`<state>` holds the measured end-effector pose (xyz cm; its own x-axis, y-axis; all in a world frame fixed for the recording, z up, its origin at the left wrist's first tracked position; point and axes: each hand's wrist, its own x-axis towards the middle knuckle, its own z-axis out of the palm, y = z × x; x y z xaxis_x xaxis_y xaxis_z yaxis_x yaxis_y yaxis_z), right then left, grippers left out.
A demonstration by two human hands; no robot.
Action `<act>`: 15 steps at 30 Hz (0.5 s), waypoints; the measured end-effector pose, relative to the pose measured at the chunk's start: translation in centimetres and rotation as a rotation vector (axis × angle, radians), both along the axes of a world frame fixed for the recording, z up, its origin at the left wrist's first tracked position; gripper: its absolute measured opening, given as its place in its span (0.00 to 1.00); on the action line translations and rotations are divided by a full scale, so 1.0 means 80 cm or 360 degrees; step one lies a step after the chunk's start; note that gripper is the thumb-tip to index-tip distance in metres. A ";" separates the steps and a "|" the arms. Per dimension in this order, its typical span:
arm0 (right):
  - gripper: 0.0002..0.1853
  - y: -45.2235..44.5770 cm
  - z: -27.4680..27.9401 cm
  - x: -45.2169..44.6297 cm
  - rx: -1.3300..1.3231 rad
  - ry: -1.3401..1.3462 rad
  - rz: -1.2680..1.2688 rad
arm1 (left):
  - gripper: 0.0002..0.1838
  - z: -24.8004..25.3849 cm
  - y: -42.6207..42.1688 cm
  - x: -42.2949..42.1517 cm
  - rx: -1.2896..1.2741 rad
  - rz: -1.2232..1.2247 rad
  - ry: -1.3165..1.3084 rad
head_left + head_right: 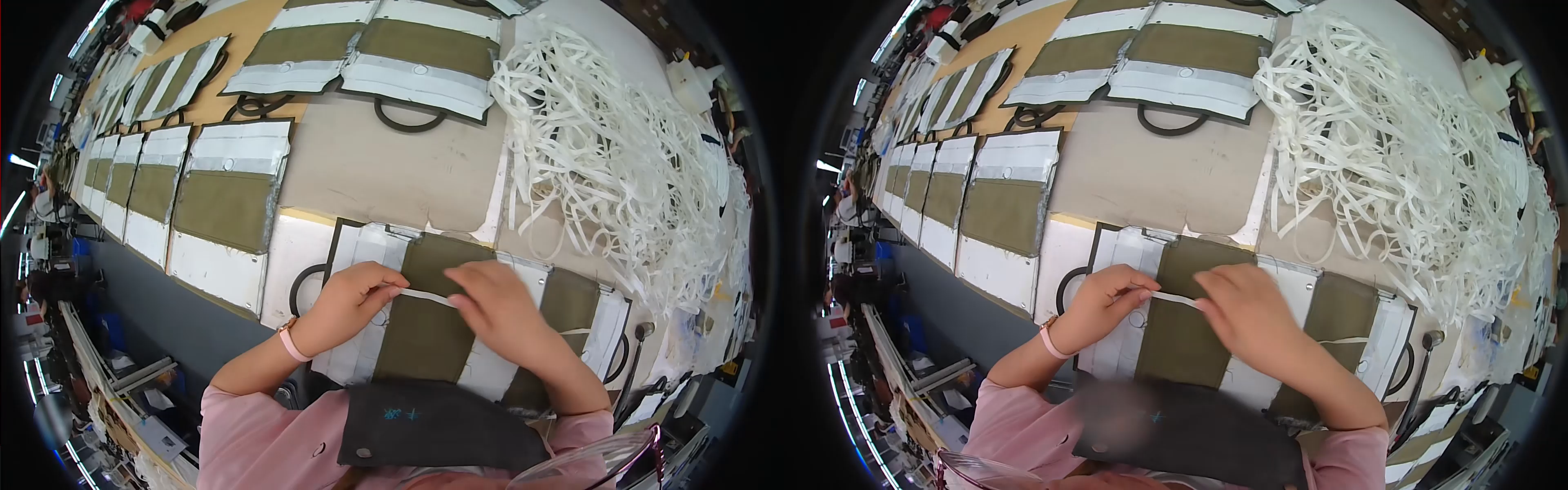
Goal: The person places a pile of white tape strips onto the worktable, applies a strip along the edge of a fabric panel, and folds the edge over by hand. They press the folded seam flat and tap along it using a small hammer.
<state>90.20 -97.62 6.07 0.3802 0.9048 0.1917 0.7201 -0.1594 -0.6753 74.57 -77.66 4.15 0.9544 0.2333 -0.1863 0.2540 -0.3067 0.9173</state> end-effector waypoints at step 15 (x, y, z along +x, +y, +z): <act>0.08 0.091 -0.007 0.038 -0.0607 0.1366 0.0030 | 0.10 -0.012 0.081 0.039 0.1297 -0.0054 -0.0369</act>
<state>93.25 -90.36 5.50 0.2388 0.8563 -0.4580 0.0047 -0.4726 -0.8812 77.72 -71.20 3.20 0.9567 0.1803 0.2287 0.0657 -0.8986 0.4339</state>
